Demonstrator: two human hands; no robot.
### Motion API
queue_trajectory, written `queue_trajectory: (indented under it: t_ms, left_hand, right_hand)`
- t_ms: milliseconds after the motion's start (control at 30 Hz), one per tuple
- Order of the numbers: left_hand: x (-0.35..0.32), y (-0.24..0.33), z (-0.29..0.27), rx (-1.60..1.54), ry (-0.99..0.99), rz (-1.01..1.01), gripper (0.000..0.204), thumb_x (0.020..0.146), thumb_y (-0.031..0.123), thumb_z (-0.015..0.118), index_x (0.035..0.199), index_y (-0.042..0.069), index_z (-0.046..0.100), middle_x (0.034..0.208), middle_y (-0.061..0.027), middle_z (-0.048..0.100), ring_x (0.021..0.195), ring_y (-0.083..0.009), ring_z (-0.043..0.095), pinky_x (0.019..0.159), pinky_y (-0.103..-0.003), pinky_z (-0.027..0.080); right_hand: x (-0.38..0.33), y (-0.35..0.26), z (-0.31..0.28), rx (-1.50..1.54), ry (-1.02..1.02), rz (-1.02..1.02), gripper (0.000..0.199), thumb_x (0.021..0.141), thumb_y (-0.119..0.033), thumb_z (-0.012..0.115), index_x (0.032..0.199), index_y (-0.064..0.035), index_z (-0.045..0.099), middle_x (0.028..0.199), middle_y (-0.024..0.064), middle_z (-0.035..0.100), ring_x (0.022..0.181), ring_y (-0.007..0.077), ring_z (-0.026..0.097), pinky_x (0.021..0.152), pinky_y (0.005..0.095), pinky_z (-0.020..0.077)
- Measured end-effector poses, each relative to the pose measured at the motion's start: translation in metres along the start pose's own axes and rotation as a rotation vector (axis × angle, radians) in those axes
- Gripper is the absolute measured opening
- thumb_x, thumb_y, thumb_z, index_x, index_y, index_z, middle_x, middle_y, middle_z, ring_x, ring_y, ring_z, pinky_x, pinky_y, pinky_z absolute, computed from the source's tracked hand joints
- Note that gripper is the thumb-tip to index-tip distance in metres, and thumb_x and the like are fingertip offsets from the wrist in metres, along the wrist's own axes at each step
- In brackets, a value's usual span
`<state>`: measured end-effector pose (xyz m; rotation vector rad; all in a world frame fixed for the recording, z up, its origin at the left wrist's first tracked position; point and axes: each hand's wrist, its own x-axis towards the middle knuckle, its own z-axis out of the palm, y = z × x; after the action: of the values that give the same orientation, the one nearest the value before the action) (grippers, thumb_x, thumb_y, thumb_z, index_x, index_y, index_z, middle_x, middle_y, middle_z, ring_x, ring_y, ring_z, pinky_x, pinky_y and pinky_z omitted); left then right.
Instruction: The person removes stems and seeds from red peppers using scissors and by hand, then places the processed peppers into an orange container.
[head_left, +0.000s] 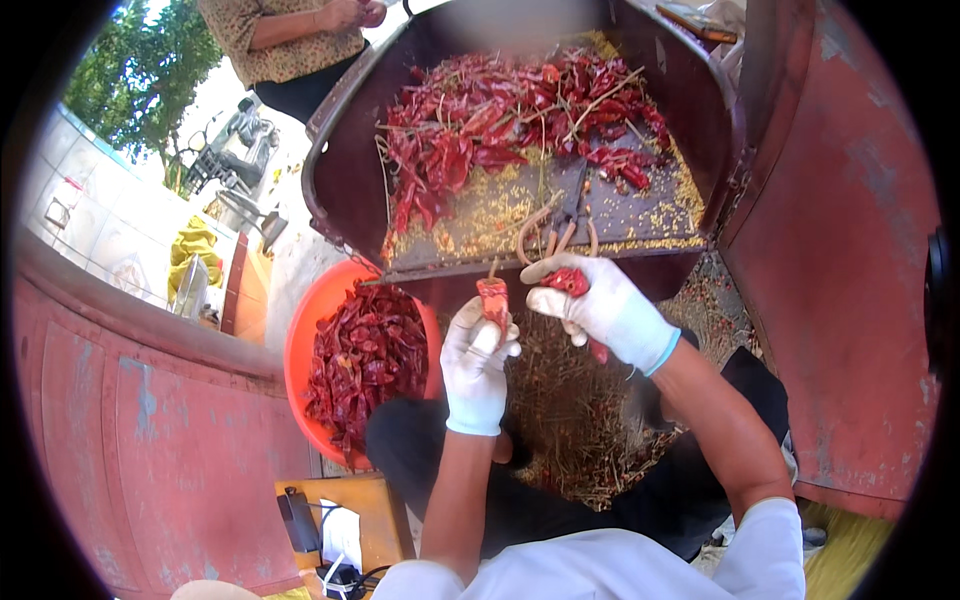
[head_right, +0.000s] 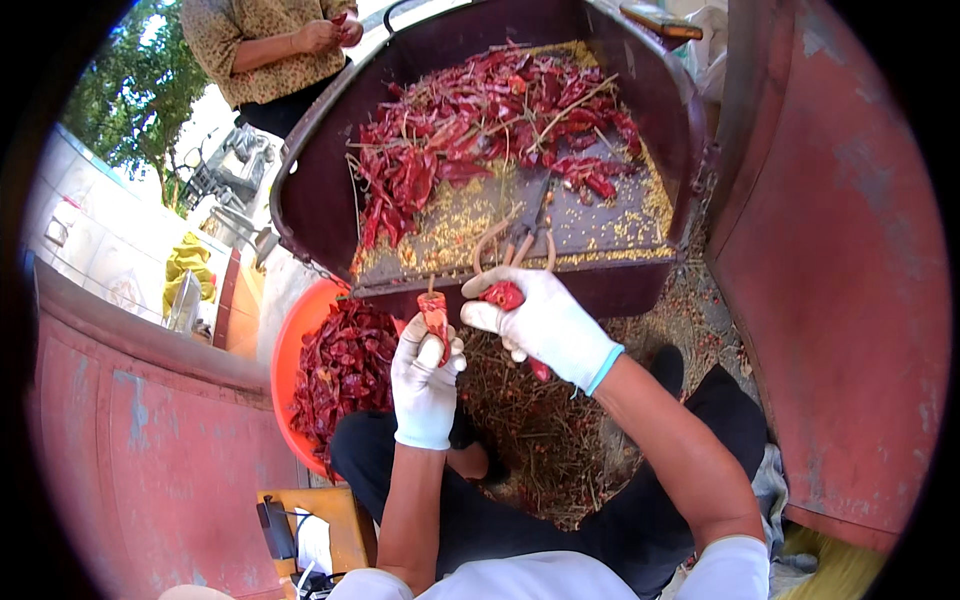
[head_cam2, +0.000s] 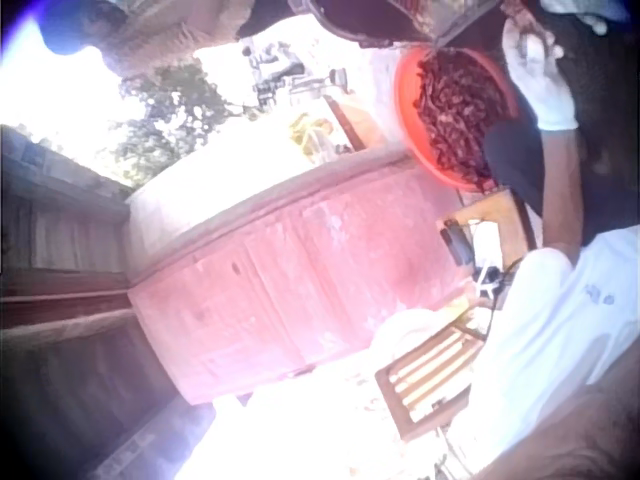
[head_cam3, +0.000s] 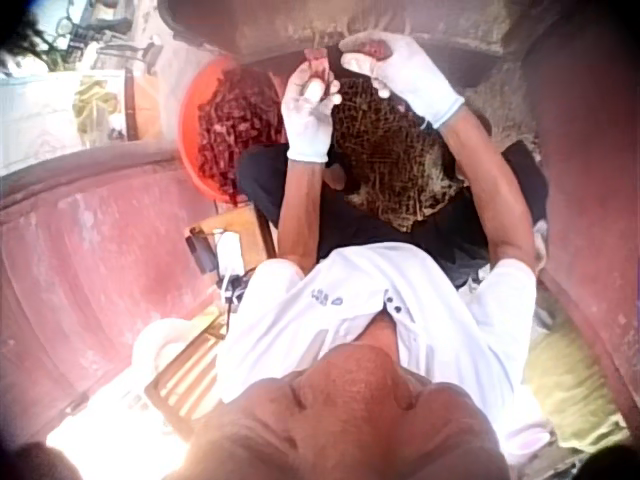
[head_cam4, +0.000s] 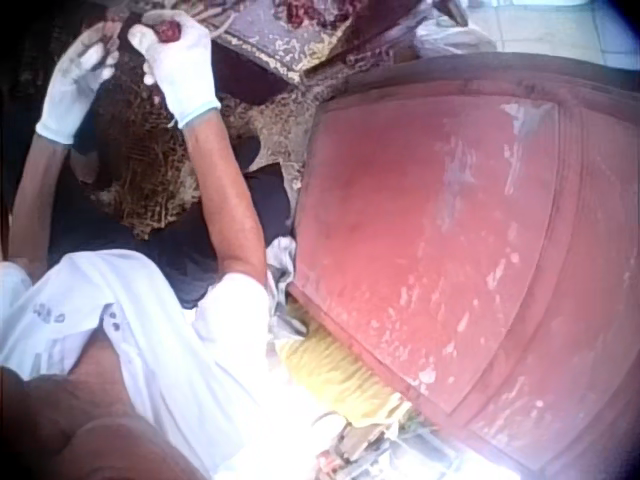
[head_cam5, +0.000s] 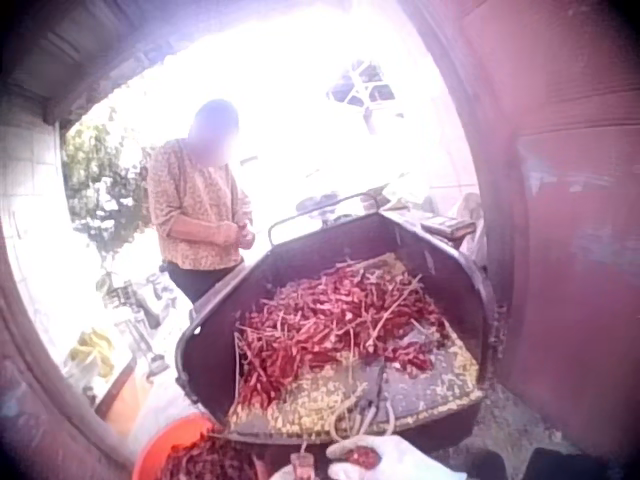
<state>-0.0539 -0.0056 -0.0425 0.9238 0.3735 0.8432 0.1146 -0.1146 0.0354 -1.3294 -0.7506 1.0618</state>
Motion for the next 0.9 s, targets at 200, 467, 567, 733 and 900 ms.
queue_trajectory:
  t_ms: [200, 467, 567, 733, 900]
  left_hand:
    - [0.006, 0.006, 0.029, 0.119, -0.148, -0.049, 0.035, 0.093, 0.014, 0.068, 0.123, -0.002, 0.060, 0.105, -0.0097, 0.069, 0.085, -0.0159, 0.066, 0.069, -0.028, 0.054]
    - [0.021, 0.018, 0.032, 0.306, -0.321, -0.135, 0.031, 0.091, 0.020, 0.073, 0.109, -0.004, 0.067, 0.091, -0.0091, 0.071, 0.075, -0.0141, 0.066, 0.065, -0.027, 0.054]
    - [0.027, 0.021, 0.032, 0.443, -0.320, -0.161, 0.026, 0.092, 0.015, 0.071, 0.109, -0.005, 0.067, 0.091, -0.0091, 0.072, 0.075, -0.0137, 0.066, 0.065, -0.027, 0.054]
    - [0.019, 0.041, 0.043, 0.839, -0.076, 0.115, 0.023, 0.091, 0.007, 0.069, 0.112, -0.004, 0.069, 0.094, -0.0072, 0.072, 0.080, -0.0125, 0.067, 0.071, -0.027, 0.055]
    - [0.012, 0.053, 0.067, 1.110, -0.133, 0.403, 0.022, 0.088, 0.012, 0.076, 0.106, 0.000, 0.072, 0.090, -0.0081, 0.072, 0.079, -0.0132, 0.068, 0.071, -0.028, 0.054]
  right_hand:
    - [0.001, 0.000, 0.000, -0.160, -0.049, -0.139, 0.052, 0.084, -0.036, 0.081, 0.121, -0.0020, 0.067, 0.079, 0.0052, 0.068, 0.062, 0.0129, 0.063, 0.059, 0.0281, 0.0518]
    - [0.001, 0.009, 0.001, -0.585, 0.181, -0.607, 0.040, 0.072, -0.029, 0.080, 0.107, -0.0116, 0.071, 0.098, 0.0144, 0.072, 0.090, 0.0328, 0.070, 0.082, 0.0392, 0.0564]
    - [0.000, 0.006, 0.003, -0.534, 0.182, -0.486, 0.037, 0.073, -0.030, 0.080, 0.105, -0.0136, 0.071, 0.090, 0.0136, 0.072, 0.085, 0.0325, 0.071, 0.077, 0.0402, 0.0571]
    - [0.006, 0.011, -0.002, -0.764, 0.433, -0.611, 0.027, 0.077, -0.029, 0.078, 0.100, -0.0160, 0.071, 0.089, 0.0118, 0.073, 0.083, 0.0315, 0.072, 0.072, 0.0397, 0.0574]
    - [0.002, 0.012, 0.001, -0.882, 0.454, -0.619, 0.017, 0.079, -0.020, 0.074, 0.095, -0.0145, 0.070, 0.085, 0.0115, 0.071, 0.079, 0.0317, 0.071, 0.068, 0.0385, 0.0559]
